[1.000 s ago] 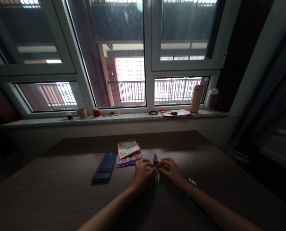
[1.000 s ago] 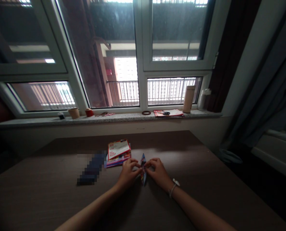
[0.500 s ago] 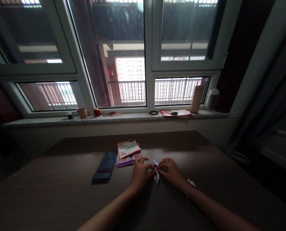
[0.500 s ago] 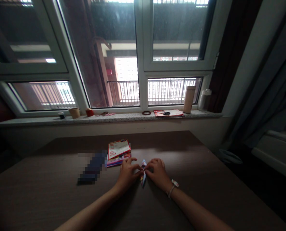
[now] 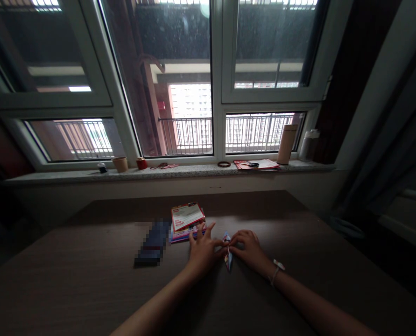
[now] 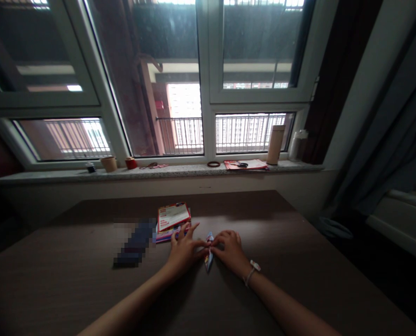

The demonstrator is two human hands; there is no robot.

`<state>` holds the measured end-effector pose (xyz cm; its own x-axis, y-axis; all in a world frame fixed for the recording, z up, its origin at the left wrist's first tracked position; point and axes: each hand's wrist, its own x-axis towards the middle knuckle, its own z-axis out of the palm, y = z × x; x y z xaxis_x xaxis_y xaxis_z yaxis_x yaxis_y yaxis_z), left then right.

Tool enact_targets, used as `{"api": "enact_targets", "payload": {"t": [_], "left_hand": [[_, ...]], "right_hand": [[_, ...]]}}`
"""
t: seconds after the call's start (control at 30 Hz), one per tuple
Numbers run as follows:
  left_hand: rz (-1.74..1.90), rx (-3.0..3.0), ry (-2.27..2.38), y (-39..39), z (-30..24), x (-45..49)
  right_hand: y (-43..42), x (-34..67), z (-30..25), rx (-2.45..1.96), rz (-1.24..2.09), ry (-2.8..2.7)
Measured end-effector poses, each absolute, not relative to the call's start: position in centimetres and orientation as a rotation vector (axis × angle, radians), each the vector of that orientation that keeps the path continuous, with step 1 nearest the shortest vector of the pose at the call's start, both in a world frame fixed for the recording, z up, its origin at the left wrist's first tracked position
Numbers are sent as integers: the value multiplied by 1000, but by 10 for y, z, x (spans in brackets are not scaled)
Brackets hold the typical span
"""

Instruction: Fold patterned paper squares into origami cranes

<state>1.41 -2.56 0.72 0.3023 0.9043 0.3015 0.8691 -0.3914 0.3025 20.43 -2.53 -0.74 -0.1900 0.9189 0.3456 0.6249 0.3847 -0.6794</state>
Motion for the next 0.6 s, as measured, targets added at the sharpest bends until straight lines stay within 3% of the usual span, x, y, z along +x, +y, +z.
{"api": "enact_targets", "payload": {"t": [0.6], "left_hand": [[547,2470,1627,-14,5,14]], "right_hand": [[-25,203,-7,-1339,479,-1898]]}}
